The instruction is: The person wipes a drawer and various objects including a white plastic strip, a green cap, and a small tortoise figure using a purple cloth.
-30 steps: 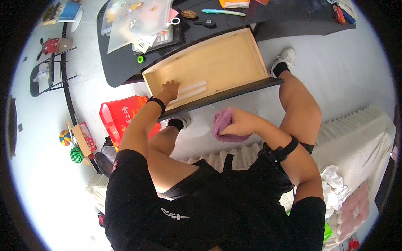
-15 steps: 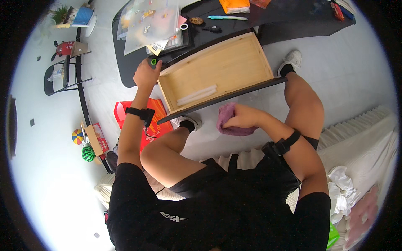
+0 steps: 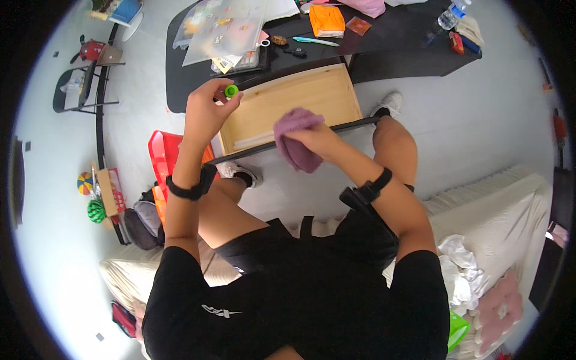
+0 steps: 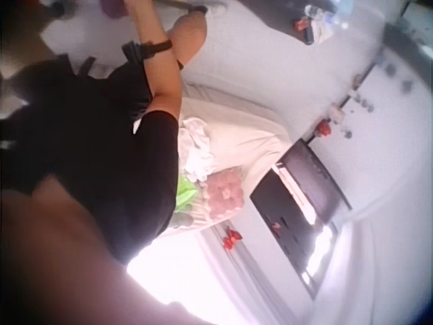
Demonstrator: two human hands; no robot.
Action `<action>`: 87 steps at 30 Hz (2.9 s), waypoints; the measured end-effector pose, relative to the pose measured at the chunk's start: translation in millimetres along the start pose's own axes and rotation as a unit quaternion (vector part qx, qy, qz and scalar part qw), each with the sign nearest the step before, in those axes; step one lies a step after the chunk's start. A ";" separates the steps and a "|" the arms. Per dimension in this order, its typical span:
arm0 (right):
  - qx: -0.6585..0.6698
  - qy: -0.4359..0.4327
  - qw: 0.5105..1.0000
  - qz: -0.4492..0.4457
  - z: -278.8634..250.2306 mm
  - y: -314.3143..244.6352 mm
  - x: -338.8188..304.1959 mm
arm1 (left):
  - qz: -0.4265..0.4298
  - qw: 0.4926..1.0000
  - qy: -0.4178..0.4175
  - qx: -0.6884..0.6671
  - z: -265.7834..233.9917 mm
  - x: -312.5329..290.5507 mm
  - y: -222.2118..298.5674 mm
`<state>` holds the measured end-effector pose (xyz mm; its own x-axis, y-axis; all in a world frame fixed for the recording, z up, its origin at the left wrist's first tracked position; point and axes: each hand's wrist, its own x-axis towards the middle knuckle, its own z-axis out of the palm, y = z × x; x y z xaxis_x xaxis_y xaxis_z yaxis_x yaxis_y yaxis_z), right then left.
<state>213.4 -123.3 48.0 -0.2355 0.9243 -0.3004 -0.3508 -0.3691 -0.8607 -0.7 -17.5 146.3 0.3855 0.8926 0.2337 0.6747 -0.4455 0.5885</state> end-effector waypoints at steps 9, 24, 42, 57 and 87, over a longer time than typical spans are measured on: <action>0.096 -0.091 0.989 -0.059 1.0 -38.9 51.3 | 0.022 0.968 0.001 -0.249 47.7 -14.8 10.7; 0.081 0.011 0.996 -0.038 3.6 -27.8 47.9 | 0.015 0.953 -0.116 -0.279 63.9 -14.0 -2.5; -0.029 -0.037 0.992 -0.118 -14.0 -46.5 42.3 | 0.111 0.969 -0.038 -0.216 53.4 -8.9 15.9; 0.181 -0.102 0.975 -0.082 -16.3 -54.7 42.9 | -0.085 0.870 -0.072 -0.481 51.1 -8.5 26.8; 0.134 -0.037 0.984 -0.107 -11.1 -54.1 40.6 | -0.080 0.871 -0.006 -0.485 55.8 -13.0 27.9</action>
<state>232.9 -64.7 77.9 -0.1917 0.9778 -0.0848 -0.6237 -0.1881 -0.7587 48.2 -45.4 116.5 0.3463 0.9344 0.0838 -0.1262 -0.0421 0.9911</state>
